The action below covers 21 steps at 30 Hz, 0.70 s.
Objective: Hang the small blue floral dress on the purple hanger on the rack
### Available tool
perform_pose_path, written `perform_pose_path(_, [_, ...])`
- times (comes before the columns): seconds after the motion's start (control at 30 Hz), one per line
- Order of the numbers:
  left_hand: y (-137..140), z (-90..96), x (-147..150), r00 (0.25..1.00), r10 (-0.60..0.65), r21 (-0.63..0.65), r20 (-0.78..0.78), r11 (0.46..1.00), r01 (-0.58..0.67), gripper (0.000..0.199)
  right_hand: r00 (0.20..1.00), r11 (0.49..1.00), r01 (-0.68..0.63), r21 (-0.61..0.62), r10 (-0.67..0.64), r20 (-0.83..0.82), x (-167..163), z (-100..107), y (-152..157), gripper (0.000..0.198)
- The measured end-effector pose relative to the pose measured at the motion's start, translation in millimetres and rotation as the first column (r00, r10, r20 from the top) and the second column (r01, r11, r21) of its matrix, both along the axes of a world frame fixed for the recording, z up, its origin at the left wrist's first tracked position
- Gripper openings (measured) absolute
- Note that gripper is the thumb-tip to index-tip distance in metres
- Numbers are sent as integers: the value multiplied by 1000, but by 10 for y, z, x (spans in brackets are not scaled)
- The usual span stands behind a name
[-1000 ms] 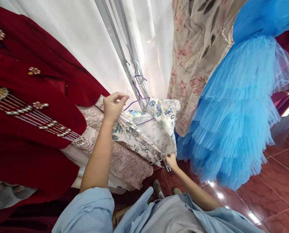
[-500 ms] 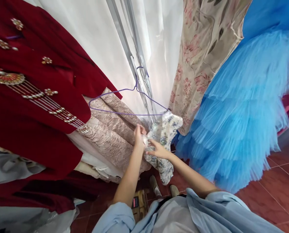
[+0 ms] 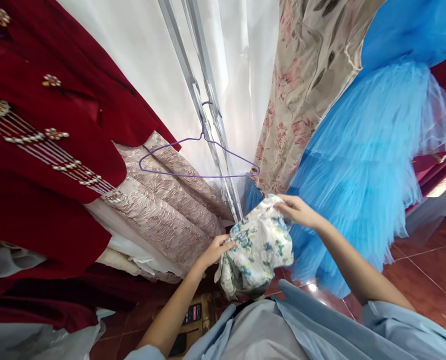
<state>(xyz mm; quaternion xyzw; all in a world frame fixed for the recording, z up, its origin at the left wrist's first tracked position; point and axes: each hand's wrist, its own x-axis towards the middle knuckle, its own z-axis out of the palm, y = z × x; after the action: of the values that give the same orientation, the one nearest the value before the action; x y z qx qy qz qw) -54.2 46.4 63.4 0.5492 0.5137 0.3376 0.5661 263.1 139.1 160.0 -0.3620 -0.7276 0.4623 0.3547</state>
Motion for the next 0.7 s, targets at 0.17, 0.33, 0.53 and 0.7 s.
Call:
perform_pose_path(0.17, [4, 485, -279, 977, 113, 188, -180, 979, -79, 36, 939, 864, 344, 368, -317, -133, -13, 410, 892, 25])
perform_pose_path(0.33, [-123, 949, -310, 941, 136, 320, -309, 947, -32, 33, 843, 797, 529, 293, -452, -293, -610, 661, 1615, 32])
perform_pose_path(0.53, [-133, 1223, -681, 921, 135, 345, -366, 938, 0, 27, 937, 937, 153, -314, -239, -255, -1370, 718, 1532, 43])
perform_pose_path(0.7, [134, 1470, -1367, 862, 248, 394, -443, 917, -61, 21, 965, 945, -18, -325, -68, -252, -1484, 756, 1199, 37])
